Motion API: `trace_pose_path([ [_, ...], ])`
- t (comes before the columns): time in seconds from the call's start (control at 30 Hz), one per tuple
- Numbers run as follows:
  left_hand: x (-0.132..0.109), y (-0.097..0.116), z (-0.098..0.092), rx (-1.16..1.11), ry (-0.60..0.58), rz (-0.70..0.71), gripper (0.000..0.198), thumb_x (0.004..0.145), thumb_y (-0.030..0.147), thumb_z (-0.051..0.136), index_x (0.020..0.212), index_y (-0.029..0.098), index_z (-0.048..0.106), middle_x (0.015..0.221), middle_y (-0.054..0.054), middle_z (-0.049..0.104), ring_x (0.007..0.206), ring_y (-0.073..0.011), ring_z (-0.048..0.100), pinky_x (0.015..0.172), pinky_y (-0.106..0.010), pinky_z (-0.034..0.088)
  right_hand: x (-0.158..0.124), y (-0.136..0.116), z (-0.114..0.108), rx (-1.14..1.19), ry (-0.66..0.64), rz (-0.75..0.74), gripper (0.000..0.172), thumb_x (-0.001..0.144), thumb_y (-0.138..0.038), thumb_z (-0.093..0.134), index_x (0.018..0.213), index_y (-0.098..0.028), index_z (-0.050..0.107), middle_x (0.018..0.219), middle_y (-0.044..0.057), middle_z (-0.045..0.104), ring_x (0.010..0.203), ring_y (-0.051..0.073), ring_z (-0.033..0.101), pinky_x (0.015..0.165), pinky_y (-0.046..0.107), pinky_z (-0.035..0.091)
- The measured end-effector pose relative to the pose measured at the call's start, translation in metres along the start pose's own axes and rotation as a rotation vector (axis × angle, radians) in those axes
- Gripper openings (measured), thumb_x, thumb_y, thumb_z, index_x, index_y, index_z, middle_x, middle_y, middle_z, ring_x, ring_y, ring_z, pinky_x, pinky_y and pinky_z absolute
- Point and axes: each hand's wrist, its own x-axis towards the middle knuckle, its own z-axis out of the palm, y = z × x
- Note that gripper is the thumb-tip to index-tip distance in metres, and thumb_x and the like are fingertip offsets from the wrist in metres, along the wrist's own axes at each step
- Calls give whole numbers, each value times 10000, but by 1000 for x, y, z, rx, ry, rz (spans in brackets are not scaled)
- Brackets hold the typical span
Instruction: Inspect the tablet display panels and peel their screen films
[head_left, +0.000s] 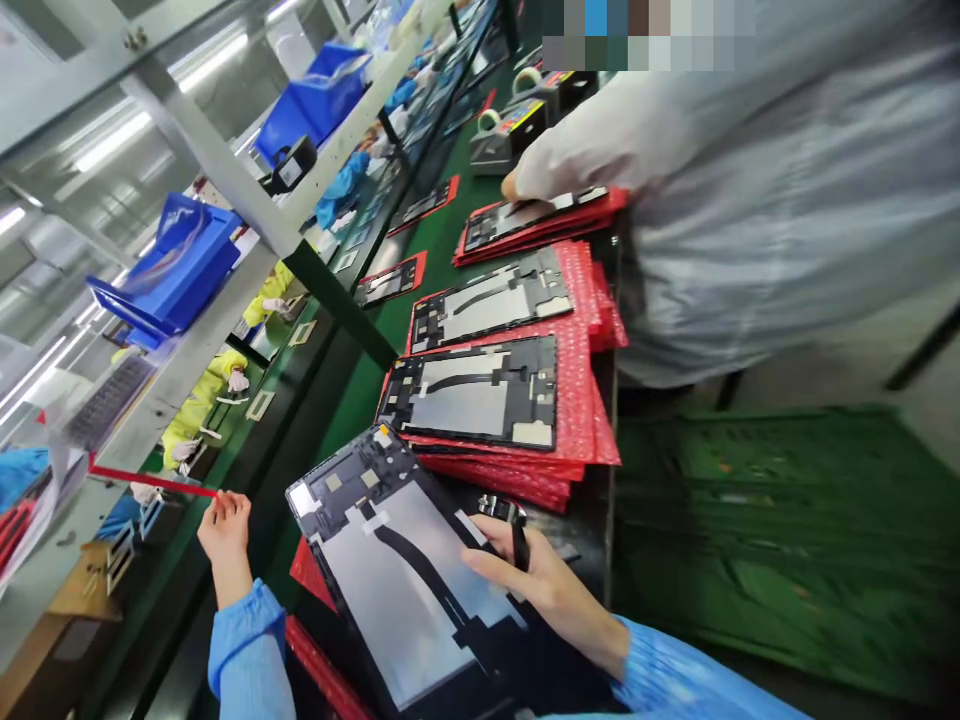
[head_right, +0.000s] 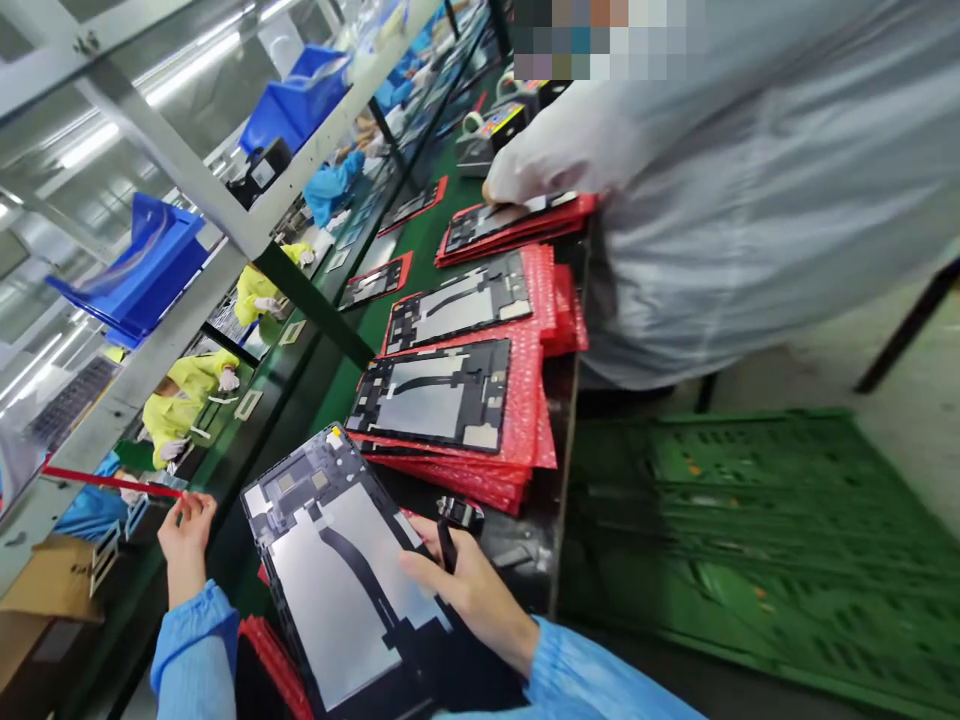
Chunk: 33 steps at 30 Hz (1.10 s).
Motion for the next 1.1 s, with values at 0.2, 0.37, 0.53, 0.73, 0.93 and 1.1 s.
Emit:
trace_pose_path([
  [0.2, 7, 6, -10, -37, 44, -18, 190, 901, 272, 537, 1020, 127, 567, 859, -17, 587, 647, -92, 557, 553, -232, 498, 3, -2, -4, -53, 25, -30, 457, 757, -516, 654, 944, -100, 642, 630, 15, 528, 539, 103, 464, 478, 194, 372],
  [0.37, 10, 7, -20, -20, 49, -29, 221, 900, 294, 538, 1045, 130, 566, 892, -29, 596, 669, -101, 568, 568, -244, 506, 8, -17, 1, -73, 18, -12, 429, 695, -483, 706, 890, -105, 647, 636, 18, 548, 534, 100, 461, 488, 194, 374],
  [0.53, 22, 8, -12, 33, 42, -66, 248, 899, 313, 537, 1069, 134, 564, 930, -41, 603, 711, -117, 584, 606, -271, 520, 7, -23, 4, -87, 40, 12, 439, 643, -497, 729, 837, -110, 656, 616, 18, 549, 525, 106, 462, 481, 201, 380],
  [0.73, 26, -10, -13, 105, 85, -110, 315, 891, 328, 549, 1149, 147, 548, 1085, -80, 598, 874, -171, 611, 724, -348, 545, 5, -24, 5, -124, 66, -34, 432, 646, -506, 723, 810, -113, 648, 515, -29, 420, 454, 68, 326, 424, 195, 328],
  [0.93, 1, -66, -44, 248, 18, -161, 268, 889, 303, 555, 1102, 141, 568, 1034, -69, 610, 824, -152, 612, 686, -318, 545, 3, -16, 1, -164, 105, -26, 464, 694, -527, 689, 883, -105, 645, 564, -7, 469, 487, 87, 394, 444, 197, 338],
  [1.1, -36, -91, -63, 325, -68, -65, 155, 871, 257, 585, 930, 115, 612, 866, -27, 634, 714, -117, 603, 636, -277, 525, 1, -9, -3, -212, 161, 49, 485, 659, -542, 714, 878, -114, 644, 571, -3, 470, 498, 96, 407, 436, 199, 314],
])
